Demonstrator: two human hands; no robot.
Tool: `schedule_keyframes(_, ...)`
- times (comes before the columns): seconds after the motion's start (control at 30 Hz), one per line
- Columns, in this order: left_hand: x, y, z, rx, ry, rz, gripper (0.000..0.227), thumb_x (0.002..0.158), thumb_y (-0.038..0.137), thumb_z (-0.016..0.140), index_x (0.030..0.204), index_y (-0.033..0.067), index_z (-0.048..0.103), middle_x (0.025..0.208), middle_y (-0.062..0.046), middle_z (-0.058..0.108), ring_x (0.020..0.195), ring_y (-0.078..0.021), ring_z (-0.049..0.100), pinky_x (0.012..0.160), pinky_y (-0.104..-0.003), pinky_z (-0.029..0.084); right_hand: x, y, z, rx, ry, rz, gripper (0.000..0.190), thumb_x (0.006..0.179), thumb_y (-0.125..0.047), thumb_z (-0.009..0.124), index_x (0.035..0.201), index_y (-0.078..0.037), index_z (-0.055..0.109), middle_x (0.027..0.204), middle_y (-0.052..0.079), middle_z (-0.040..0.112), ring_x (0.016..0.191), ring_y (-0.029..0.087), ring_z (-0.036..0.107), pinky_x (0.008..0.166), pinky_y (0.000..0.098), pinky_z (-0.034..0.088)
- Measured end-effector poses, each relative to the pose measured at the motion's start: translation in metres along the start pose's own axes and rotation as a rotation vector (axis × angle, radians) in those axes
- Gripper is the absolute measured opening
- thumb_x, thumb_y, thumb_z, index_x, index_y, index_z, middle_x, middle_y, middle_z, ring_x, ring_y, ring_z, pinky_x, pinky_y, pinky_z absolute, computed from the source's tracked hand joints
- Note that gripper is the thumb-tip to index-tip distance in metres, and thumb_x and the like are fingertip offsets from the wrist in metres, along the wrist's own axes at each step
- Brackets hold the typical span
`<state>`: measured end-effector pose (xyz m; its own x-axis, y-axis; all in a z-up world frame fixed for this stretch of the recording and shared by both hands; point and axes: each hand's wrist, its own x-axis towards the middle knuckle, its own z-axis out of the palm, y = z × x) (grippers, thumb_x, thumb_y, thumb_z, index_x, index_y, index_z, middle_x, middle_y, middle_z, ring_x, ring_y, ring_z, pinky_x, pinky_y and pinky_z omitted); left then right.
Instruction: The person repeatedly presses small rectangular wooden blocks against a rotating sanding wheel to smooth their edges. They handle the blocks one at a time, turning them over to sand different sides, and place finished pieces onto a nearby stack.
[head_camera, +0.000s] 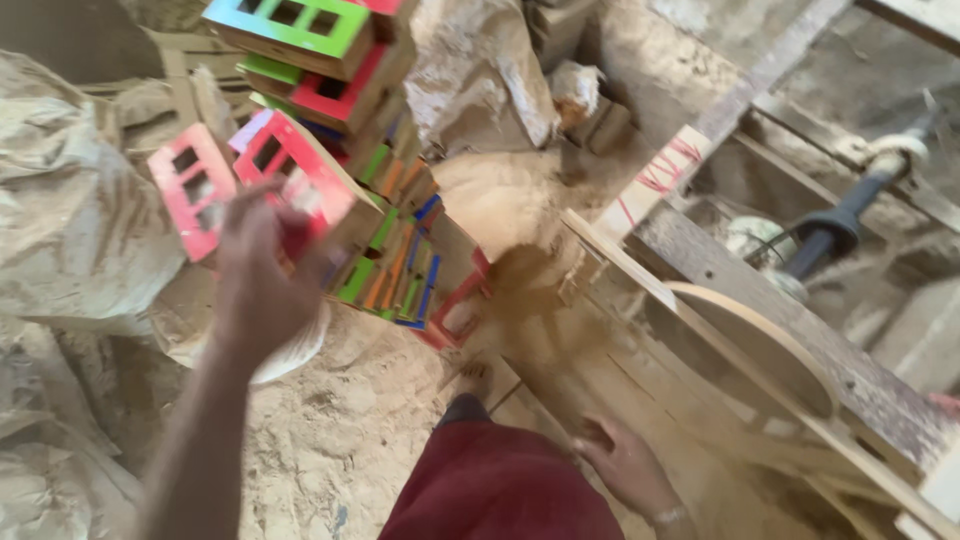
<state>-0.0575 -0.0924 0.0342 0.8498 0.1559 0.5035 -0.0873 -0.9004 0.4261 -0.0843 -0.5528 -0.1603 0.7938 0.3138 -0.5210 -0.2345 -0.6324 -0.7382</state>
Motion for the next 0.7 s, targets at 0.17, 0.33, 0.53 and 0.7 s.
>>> schedule_keyframes(0.17, -0.069, 0.119, 0.075, -0.360, -0.037, 0.129, 0.037, 0.084, 0.015, 0.078, 0.116, 0.0066, 0.062, 0.130, -0.019, 0.060, 0.129, -0.0387, 0.058, 0.115, -0.049, 0.042, -0.012, -0.079, -0.004, 0.762, -0.225, -0.289, 0.068, 0.089, -0.038, 0.072, 0.143, -0.002, 0.051, 0.137, 0.016, 0.067, 0.123, 0.026, 0.068, 0.101, 0.0374, 0.058)
schedule_keyframes(0.33, -0.105, 0.193, 0.161, -0.324, -0.093, 0.316, 0.057, 0.086, 0.015, 0.081, 0.135, 0.0026, 0.056, 0.147, -0.013, 0.052, 0.144, -0.0340, 0.053, 0.126, -0.050, 0.035, -0.024, -0.100, 0.009, 1.168, 0.066, -0.401, 0.064, 0.099, -0.040, 0.068, 0.146, 0.000, 0.052, 0.132, 0.011, 0.065, 0.117, 0.018, 0.065, 0.098, 0.0331, 0.054)
schedule_keyframes(0.53, -0.132, 0.169, 0.222, -0.775, -0.304, -0.148, 0.083, 0.070, 0.032, 0.089, 0.134, -0.0014, 0.048, 0.125, -0.017, 0.050, 0.115, -0.0298, 0.053, 0.101, -0.043, 0.045, -0.024, -0.017, -0.019, 0.996, 0.464, -0.306, 0.029, 0.105, -0.026, 0.071, 0.113, 0.000, 0.062, 0.097, 0.012, 0.072, 0.082, 0.020, 0.070, 0.073, 0.0347, 0.058)
schedule_keyframes(0.7, -0.135, 0.145, 0.296, -1.743, -0.955, -1.045, 0.019, 0.096, 0.016, 0.070, 0.111, 0.0083, 0.062, 0.090, -0.007, 0.064, 0.077, -0.0163, 0.061, 0.070, -0.032, 0.049, -0.031, 0.041, -0.014, 1.178, 0.524, -0.086, 0.026, 0.090, -0.024, 0.074, 0.109, -0.008, 0.065, 0.089, 0.008, 0.069, 0.069, 0.017, 0.067, 0.057, 0.0324, 0.052)
